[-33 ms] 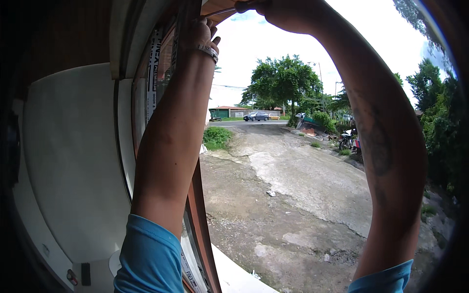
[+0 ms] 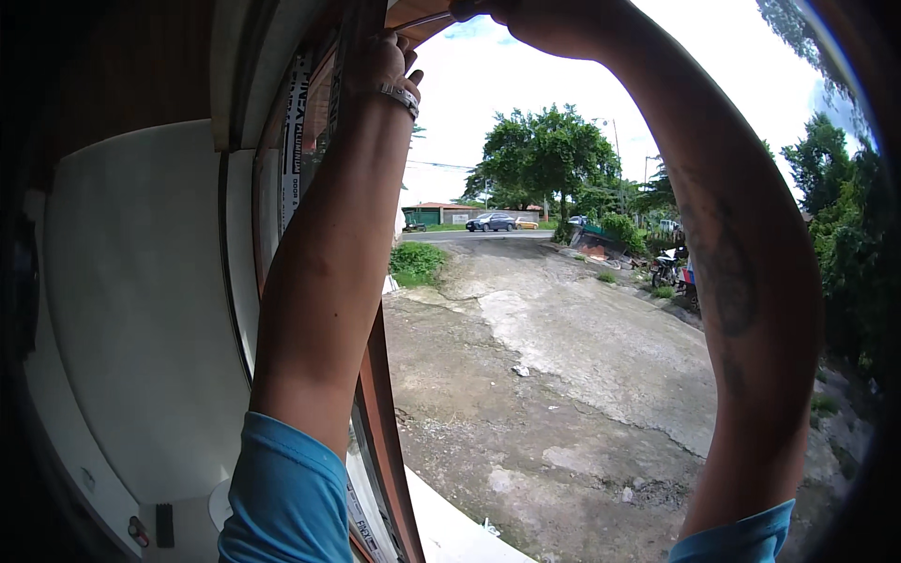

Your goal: Installing or securing a window frame into a structure using a power drill and screwdriver.

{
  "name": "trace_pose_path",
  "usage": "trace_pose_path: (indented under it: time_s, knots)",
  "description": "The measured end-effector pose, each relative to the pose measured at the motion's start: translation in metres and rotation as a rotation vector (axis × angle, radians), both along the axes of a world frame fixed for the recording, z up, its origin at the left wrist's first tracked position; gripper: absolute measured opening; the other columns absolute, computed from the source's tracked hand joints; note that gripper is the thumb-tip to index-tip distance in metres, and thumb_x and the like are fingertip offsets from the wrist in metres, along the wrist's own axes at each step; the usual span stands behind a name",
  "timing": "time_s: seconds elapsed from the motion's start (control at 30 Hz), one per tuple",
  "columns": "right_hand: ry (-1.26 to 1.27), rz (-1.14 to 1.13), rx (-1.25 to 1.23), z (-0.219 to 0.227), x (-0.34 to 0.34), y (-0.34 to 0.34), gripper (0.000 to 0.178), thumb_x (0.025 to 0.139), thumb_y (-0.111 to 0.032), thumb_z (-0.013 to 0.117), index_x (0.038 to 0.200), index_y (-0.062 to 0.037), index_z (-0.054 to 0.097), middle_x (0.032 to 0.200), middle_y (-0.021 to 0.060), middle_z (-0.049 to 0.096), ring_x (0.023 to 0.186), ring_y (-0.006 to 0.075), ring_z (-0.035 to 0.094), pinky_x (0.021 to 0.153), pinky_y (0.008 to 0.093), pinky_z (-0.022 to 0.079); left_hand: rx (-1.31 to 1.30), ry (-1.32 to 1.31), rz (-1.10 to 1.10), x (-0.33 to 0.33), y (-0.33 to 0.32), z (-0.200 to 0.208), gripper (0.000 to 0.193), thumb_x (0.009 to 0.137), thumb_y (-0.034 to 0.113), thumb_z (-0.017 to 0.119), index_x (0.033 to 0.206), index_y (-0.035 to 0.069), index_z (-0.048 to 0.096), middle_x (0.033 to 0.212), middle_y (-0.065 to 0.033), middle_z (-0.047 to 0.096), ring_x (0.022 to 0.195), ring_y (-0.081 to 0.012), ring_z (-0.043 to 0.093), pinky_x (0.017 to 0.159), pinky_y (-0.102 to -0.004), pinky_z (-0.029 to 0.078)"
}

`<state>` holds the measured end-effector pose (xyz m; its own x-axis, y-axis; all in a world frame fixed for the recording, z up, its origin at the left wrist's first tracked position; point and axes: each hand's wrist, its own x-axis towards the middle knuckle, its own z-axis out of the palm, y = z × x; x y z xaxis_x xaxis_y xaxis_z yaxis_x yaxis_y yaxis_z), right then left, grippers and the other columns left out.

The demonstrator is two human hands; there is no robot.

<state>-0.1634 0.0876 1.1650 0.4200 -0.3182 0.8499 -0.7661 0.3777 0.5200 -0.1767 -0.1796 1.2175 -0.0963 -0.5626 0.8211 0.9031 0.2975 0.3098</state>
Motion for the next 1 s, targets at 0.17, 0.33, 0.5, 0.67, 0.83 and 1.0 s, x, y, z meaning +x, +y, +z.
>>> trace_pose_path:
  time_s: [0.17,0.33,0.5,0.67,0.83,1.0]
  knots:
    - [-0.126,-0.077,0.048,-0.006,0.032,0.001,0.032,0.091,-0.034,0.061,0.098,-0.0058,0.073,0.1,0.0169,0.069,0.094,0.0305,0.065,0.083,0.0391,0.051,-0.051,-0.013,0.079,-0.012,-0.027,0.01,0.018,0.09,0.026,0.057,0.099,0.013,0.067,0.089,-0.0066,0.07,0.077,-0.0223,0.068,0.067,-0.0402,0.054]
    - [0.098,-0.162,-0.121,-0.006,0.054,-0.004,0.042,0.089,-0.04,0.064,0.109,-0.0035,0.068,0.115,0.0184,0.064,0.105,0.0294,0.063,0.089,0.0386,0.051,-0.104,-0.004,0.172,0.011,-0.043,0.001,0.02,0.087,0.025,0.057,0.094,0.016,0.073,0.08,-0.0096,0.073,0.066,-0.0277,0.07,0.058,-0.0376,0.054]
    - [0.04,-0.263,-0.246,0.012,0.057,0.009,0.059,0.086,-0.042,0.068,0.124,0.0016,0.056,0.117,0.018,0.061,0.106,0.0265,0.062,0.088,0.0352,0.052,-0.392,0.166,1.471,0.074,-0.005,-0.083,0.041,0.085,0.028,0.067,0.119,0.008,0.058,0.105,-0.0119,0.068,0.097,-0.0261,0.066,0.082,-0.0423,0.053]
    - [-0.527,0.185,-0.008,0.021,0.059,0.005,0.059,0.092,-0.032,0.058,0.137,0.0024,0.04,0.114,0.021,0.061,0.093,0.0252,0.063,0.076,0.0315,0.055,-0.365,-0.148,1.168,0.074,-0.045,-0.093,0.055,0.078,0.037,0.069,0.123,0.009,0.057,0.104,-0.0175,0.069,0.098,-0.0337,0.067,0.089,-0.0445,0.051]
    - [-0.426,0.12,-0.08,0.02,0.043,0.007,0.057,0.098,-0.029,0.05,0.14,0.0032,0.032,0.116,0.0243,0.059,0.094,0.0273,0.063,0.074,0.0314,0.056,-0.322,-0.267,1.226,0.071,-0.049,-0.094,0.048,0.083,0.038,0.06,0.12,0.008,0.061,0.105,-0.0185,0.068,0.098,-0.0337,0.067,0.088,-0.0445,0.051]
    - [-0.281,-0.067,-0.015,0.027,0.042,0.014,0.058,0.096,-0.027,0.053,0.141,0.0015,0.03,0.12,0.024,0.058,0.104,0.0284,0.062,0.08,0.0349,0.055,-0.324,-0.282,1.297,0.066,-0.046,-0.091,0.046,0.082,0.038,0.059,0.117,0.008,0.063,0.104,-0.0188,0.069,0.097,-0.0341,0.067,0.087,-0.0444,0.052]
